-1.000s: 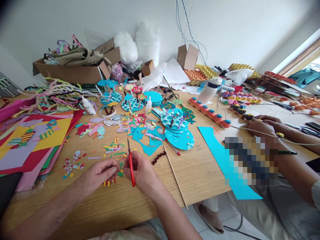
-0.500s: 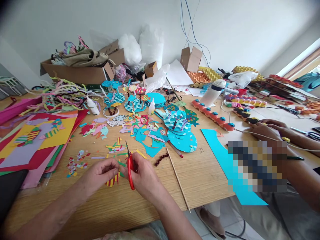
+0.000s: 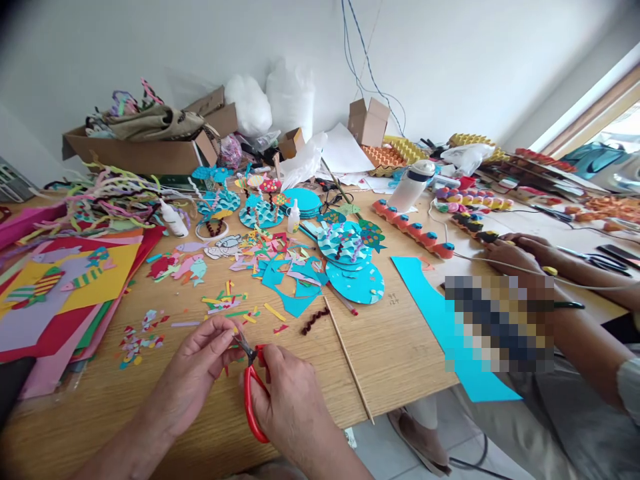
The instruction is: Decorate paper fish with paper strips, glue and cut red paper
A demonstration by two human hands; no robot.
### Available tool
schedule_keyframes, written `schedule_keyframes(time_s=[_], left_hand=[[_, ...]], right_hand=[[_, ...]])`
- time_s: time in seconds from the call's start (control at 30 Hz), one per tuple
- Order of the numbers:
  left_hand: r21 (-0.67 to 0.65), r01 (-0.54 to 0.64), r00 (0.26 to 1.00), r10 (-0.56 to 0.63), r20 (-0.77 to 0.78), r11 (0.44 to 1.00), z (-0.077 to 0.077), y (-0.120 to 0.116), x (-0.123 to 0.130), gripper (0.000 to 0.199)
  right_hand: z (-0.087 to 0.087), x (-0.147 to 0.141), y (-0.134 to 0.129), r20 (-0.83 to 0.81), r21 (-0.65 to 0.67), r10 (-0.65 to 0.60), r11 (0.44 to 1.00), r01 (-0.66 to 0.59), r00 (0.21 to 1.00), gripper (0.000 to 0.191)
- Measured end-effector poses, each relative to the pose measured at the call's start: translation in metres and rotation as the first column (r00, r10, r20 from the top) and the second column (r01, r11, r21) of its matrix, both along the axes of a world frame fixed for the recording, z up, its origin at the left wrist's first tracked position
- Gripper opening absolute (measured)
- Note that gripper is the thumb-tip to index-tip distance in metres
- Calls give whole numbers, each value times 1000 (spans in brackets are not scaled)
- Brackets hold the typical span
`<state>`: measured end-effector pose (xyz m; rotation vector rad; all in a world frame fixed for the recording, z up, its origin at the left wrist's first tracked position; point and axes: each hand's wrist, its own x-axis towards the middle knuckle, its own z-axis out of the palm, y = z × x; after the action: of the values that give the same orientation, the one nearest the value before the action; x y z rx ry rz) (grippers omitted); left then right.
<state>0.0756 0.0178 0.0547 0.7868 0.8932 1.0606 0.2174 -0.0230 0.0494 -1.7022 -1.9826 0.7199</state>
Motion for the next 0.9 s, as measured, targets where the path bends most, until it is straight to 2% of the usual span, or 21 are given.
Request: schedule_keyframes(time_s=[0.47, 0.9], left_hand=[[-22, 0, 999, 0, 40, 1000, -4, -1, 3, 12], [-64, -23, 999, 25, 27, 998, -5, -1, 5, 14]], right_hand=[[2, 2, 4, 11, -5, -12, 1000, 12, 1000, 17], [-1, 5, 1, 96, 64, -11, 998, 5, 995, 16]])
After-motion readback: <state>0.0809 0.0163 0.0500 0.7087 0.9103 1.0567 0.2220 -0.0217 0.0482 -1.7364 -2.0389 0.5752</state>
